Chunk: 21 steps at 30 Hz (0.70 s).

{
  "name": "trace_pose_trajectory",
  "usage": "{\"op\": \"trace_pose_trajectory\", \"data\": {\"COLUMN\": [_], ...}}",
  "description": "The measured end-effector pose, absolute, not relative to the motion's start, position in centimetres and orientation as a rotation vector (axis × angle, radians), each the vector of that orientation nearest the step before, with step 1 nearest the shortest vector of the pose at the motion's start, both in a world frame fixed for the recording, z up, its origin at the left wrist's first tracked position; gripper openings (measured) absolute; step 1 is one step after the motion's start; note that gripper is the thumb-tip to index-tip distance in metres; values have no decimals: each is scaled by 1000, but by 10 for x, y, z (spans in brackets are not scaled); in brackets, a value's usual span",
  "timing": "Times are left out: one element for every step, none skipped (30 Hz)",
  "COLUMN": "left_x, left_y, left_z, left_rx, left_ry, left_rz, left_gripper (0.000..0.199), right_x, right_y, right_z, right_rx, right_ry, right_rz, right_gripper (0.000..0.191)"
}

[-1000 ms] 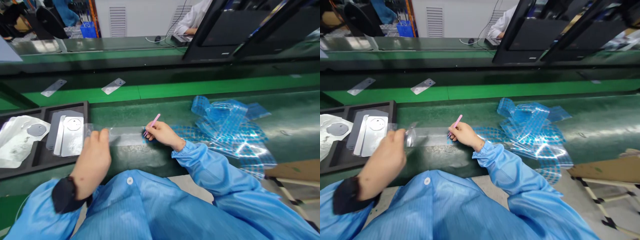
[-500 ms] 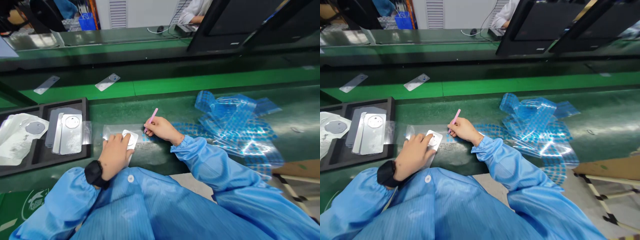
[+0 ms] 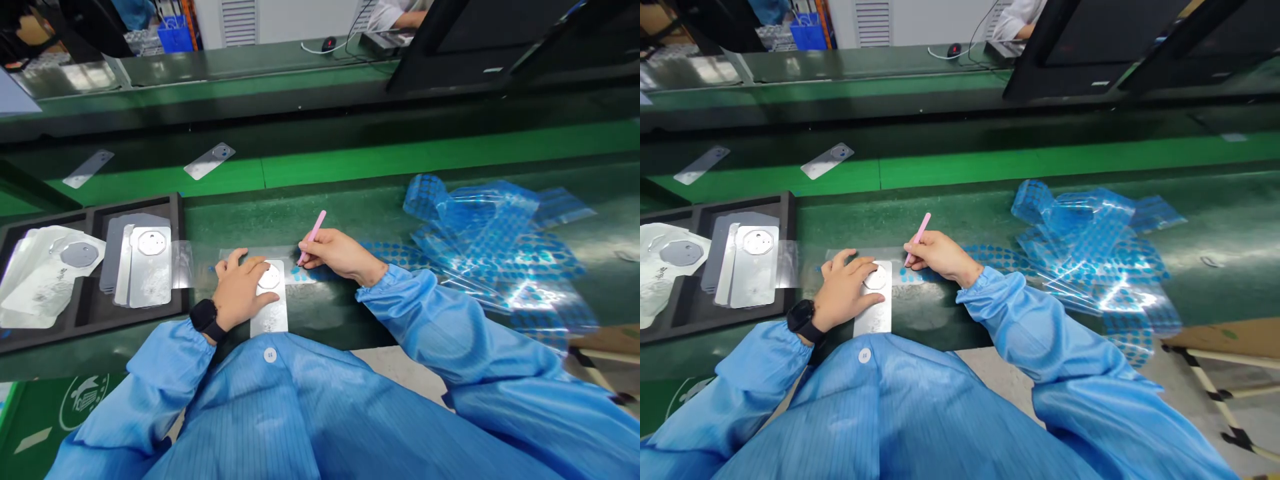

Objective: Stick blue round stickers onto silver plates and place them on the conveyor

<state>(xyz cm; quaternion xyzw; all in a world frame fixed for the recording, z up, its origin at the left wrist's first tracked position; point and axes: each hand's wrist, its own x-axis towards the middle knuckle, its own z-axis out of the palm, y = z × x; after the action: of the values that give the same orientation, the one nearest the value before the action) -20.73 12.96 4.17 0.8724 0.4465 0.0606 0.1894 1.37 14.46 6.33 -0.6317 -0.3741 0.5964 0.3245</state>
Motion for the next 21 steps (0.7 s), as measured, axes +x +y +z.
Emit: {"op": "trace_pose_trajectory", "data": {"left_x": [-206,-205,-204,-204,-203,-203,-203,-203,-203,-203,-203,-204,-204,-204,-204,-203,-203,-203,-203,-203,-203], "left_y": [128,126,125,124,124,123,123,122,122,121,121,120,120,120,119,119,119,119,118,118,118], "left_z": [40,38,36,34,33,32,31,31,31,30,30,30,29,29,28,28,27,27,27,27,27], "left_rx": [2447,2447,2452,2459,2465,2471,2477,2481,2487,2495,2505,2517,2529,2540,2548,2552,2554,2555,2556,2557,2560], "left_ry": [1269,1279,1283,1284,1284,1282,1278,1275,1271,1270,1266,1262,1257,1252,1248,1246,1246,1248,1248,1247,1244], "left_rz": [201,229,251,265,274,281,286,291,296,300,302,303,303,303,304,306,308,310,313,315,316], "left_gripper": [55,56,57,57,57,56,55,54,53,53,52,51,50,50,49,49,49,49,49,49,48], "right_x": [11,8,4,0,-5,-10,-14,-18,-21,-23,-24,-24,-24,-24,-24,-23,-23,-23,-23,-23,-23], "right_y": [144,143,142,141,141,141,141,141,142,143,144,144,145,145,145,145,145,144,144,144,143], "right_z": [66,69,71,72,72,71,69,66,63,60,58,56,55,54,54,54,55,55,55,54,54], "right_rx": [-1663,-1665,-1663,-1656,-1649,-1645,-1644,-1649,-1658,-1671,-1687,-1703,-1718,-1731,-1740,-1745,-1747,-1744,-1740,-1736,-1732], "right_ry": [-995,-1021,-1055,-1096,-1140,-1182,-1219,-1249,-1271,-1286,-1295,-1302,-1307,-1310,-1316,-1322,-1328,-1335,-1340,-1342,-1343], "right_rz": [1545,1521,1496,1474,1459,1452,1450,1451,1451,1450,1447,1443,1438,1433,1427,1421,1415,1412,1410,1409,1408], "right_gripper": [25,26,26,26,24,23,22,22,22,23,23,24,24,25,25,25,25,25,25,25,25]}}
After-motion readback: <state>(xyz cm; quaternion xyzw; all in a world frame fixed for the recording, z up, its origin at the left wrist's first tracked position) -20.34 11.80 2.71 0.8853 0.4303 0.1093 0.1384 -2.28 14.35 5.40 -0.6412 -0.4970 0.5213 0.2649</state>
